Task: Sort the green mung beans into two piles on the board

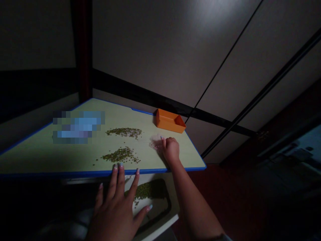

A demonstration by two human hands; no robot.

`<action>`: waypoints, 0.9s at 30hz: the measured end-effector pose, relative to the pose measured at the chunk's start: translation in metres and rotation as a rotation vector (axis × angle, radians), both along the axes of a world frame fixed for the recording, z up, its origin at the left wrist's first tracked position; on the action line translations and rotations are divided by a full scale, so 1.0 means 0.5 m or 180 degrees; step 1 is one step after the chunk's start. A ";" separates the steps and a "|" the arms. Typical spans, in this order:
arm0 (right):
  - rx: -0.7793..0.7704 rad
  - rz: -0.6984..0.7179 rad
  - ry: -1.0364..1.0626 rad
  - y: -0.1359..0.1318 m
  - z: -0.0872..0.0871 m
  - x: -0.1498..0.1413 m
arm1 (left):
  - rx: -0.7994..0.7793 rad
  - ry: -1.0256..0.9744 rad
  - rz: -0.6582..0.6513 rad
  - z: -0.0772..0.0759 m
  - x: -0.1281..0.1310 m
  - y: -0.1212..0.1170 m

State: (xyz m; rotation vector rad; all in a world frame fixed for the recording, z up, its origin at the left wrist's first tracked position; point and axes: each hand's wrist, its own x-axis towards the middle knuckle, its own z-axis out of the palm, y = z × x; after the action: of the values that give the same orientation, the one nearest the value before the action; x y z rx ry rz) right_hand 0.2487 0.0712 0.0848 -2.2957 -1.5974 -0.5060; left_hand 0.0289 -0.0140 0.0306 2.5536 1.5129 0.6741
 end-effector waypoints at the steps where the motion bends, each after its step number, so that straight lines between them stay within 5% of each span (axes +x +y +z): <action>1: -0.0019 0.0003 0.0007 0.002 0.001 -0.003 | -0.0001 -0.0001 0.0006 0.000 0.000 0.000; 13: 0.0019 -0.0569 0.0142 0.012 0.001 0.003 | 0.0062 0.0059 -0.0033 0.000 -0.005 0.001; 27: -0.0096 -0.0181 0.0009 0.018 0.010 -0.018 | -0.0014 -0.0019 -0.0089 -0.002 -0.006 0.004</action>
State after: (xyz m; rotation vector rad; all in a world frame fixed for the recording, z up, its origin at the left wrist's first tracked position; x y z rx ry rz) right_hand 0.2395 0.0801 0.0899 -2.3687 -1.5525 -0.4954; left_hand 0.0259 -0.0123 0.0297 2.5622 1.4722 0.6733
